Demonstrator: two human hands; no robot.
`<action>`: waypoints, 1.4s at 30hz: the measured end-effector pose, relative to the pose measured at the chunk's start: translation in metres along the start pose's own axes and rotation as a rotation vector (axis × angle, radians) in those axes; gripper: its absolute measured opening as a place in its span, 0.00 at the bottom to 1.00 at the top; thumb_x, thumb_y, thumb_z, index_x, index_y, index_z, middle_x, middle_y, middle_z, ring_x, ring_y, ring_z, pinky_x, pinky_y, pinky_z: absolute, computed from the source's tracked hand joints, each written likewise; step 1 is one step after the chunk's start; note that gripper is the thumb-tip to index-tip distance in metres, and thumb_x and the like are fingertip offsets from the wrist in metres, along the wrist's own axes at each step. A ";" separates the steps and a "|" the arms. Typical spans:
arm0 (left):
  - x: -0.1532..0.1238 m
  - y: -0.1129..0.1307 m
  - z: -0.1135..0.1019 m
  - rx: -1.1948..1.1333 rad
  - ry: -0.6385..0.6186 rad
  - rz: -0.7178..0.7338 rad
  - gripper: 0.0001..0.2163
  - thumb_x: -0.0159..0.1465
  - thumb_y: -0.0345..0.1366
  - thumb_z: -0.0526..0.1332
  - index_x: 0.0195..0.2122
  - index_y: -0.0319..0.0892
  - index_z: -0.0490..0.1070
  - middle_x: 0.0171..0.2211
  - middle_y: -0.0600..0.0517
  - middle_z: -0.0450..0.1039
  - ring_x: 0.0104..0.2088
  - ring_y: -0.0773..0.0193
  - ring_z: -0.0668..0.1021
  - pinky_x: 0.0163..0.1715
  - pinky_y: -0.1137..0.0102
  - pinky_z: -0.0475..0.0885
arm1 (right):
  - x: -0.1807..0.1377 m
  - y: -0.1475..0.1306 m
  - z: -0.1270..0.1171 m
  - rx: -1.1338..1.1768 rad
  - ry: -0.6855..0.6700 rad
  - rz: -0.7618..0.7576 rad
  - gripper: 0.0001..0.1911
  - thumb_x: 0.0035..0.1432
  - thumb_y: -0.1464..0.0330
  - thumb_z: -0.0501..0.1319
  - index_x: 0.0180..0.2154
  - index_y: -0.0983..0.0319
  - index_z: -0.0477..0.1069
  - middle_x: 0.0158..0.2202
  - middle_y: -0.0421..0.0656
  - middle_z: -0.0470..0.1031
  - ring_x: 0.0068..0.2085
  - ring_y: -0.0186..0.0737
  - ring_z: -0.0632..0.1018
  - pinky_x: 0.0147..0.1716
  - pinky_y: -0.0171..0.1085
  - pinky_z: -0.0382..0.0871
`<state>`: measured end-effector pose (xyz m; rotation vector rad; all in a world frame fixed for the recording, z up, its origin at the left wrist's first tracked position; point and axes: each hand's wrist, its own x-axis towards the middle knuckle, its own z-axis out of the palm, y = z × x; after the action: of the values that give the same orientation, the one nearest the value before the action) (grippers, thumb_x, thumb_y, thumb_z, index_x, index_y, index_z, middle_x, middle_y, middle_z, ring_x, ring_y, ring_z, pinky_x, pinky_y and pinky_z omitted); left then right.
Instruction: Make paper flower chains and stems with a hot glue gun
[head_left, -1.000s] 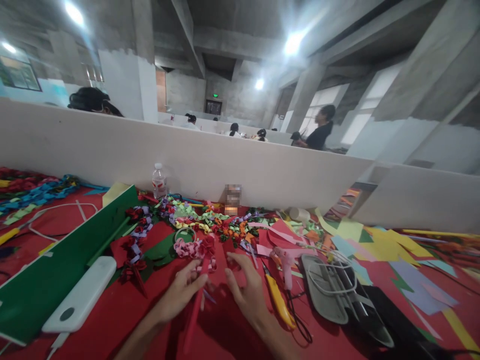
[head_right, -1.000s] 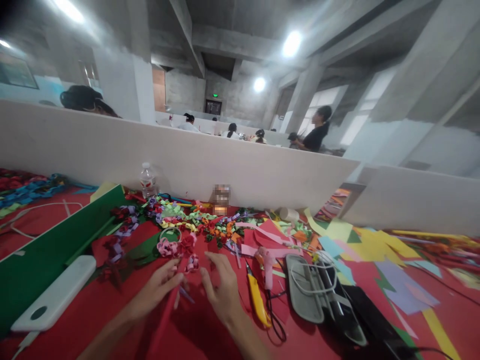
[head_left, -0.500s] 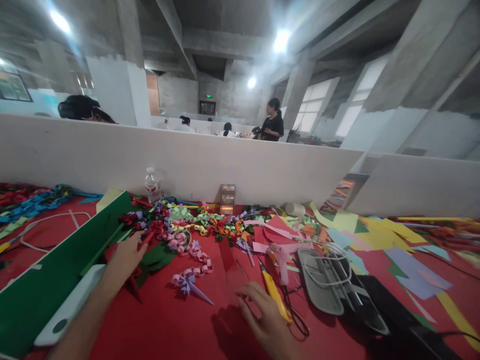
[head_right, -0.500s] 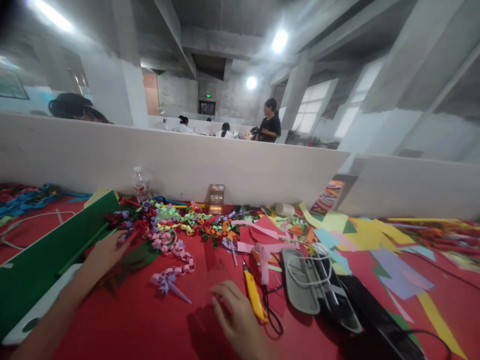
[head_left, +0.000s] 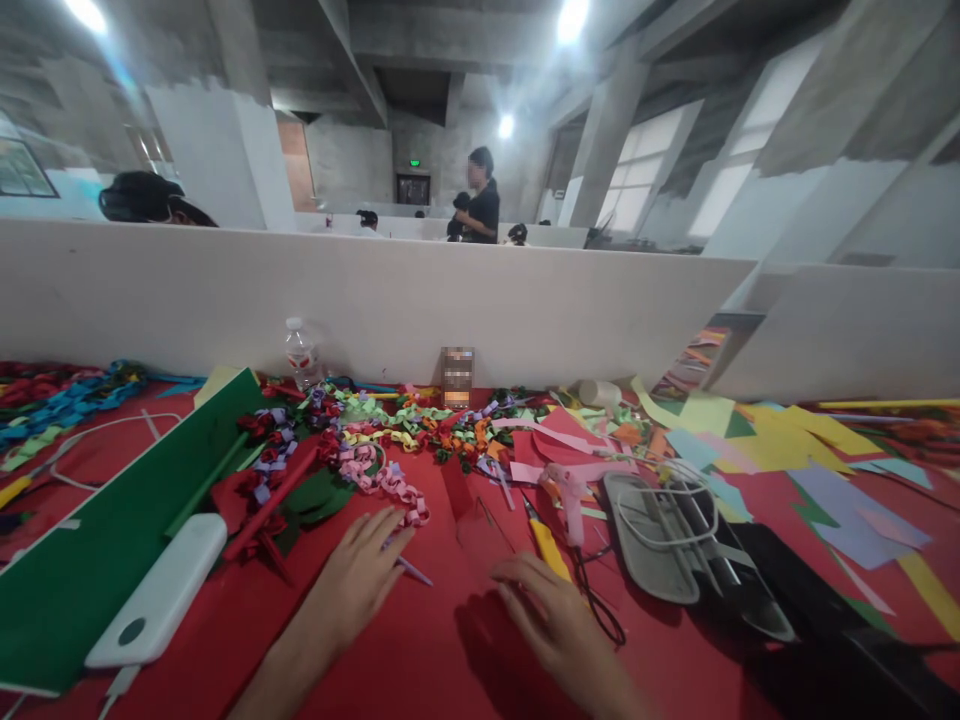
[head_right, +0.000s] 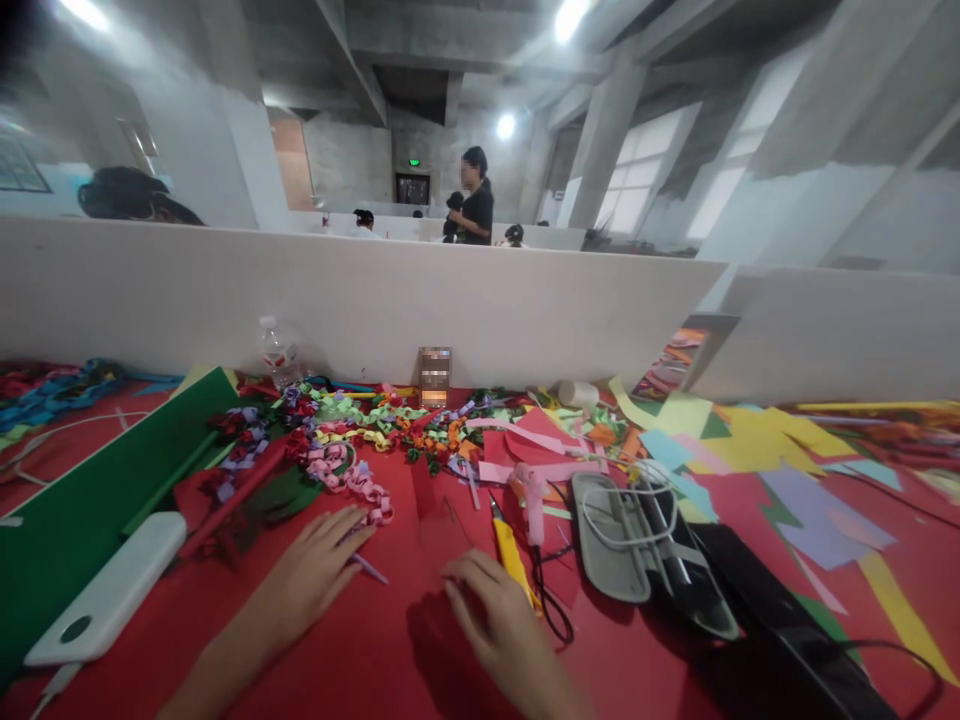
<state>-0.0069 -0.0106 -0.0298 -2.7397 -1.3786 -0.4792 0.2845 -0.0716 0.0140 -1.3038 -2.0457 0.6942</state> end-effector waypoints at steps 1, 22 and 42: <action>0.000 -0.005 0.004 0.041 -0.008 -0.008 0.20 0.68 0.30 0.55 0.61 0.48 0.69 0.62 0.47 0.70 0.61 0.52 0.72 0.61 0.54 0.66 | 0.000 0.000 0.000 -0.006 -0.016 0.004 0.10 0.72 0.67 0.52 0.46 0.57 0.72 0.44 0.44 0.76 0.46 0.40 0.77 0.48 0.36 0.69; 0.119 -0.002 -0.035 -0.180 -0.055 0.054 0.27 0.64 0.21 0.50 0.63 0.46 0.64 0.61 0.45 0.67 0.60 0.56 0.69 0.59 0.59 0.67 | 0.007 -0.010 -0.014 -0.053 -0.051 0.080 0.10 0.71 0.68 0.52 0.44 0.57 0.72 0.41 0.43 0.76 0.43 0.39 0.77 0.44 0.35 0.67; 0.117 -0.007 -0.045 -0.660 -0.123 -0.026 0.10 0.68 0.34 0.53 0.38 0.41 0.74 0.38 0.50 0.80 0.40 0.61 0.79 0.42 0.70 0.69 | 0.060 0.008 -0.010 -0.157 0.215 0.033 0.12 0.69 0.63 0.55 0.48 0.61 0.70 0.45 0.49 0.75 0.46 0.46 0.75 0.47 0.43 0.68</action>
<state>0.0414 0.0766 0.0458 -3.3045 -1.4964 -0.9280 0.2763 -0.0122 0.0277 -1.4364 -1.9384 0.3943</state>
